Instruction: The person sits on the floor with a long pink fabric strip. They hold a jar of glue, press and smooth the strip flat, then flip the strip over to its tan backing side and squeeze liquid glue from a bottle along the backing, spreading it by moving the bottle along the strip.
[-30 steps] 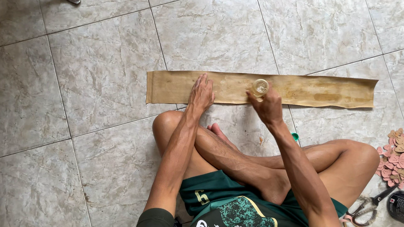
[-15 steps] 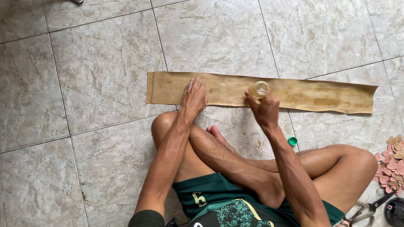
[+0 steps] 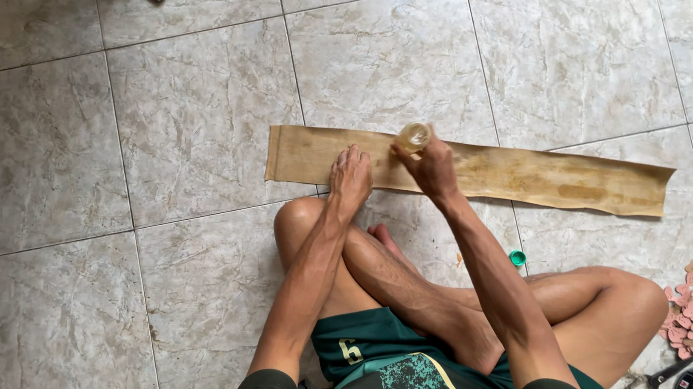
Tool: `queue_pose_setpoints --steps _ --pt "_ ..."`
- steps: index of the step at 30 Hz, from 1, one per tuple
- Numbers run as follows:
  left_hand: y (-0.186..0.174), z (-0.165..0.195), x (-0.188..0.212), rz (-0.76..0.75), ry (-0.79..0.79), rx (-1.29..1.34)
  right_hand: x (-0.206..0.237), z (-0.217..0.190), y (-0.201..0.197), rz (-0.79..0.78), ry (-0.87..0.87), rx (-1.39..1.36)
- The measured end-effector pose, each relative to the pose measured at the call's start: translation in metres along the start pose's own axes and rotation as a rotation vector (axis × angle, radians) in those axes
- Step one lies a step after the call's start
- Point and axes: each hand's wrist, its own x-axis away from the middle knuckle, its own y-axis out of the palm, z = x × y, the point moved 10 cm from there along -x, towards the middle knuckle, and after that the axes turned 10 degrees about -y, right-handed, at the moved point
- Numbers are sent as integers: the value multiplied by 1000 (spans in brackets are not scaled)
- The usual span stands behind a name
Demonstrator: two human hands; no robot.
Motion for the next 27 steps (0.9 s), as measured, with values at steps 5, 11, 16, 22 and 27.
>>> queue_pose_setpoints --steps 5,11,16,22,27 --pt "-6 0 -1 54 -5 38 -8 30 -4 51 200 118" --pt "-2 -6 -12 -37 -36 7 -9 2 33 -20 85 -25" --pt "-34 -29 -20 15 54 33 14 -17 30 -146 20 -131" --pt "-40 -39 -17 -10 -25 143 0 17 2 38 145 98" --pt "-19 -36 -20 -139 -96 -10 9 -12 35 -62 -3 50"
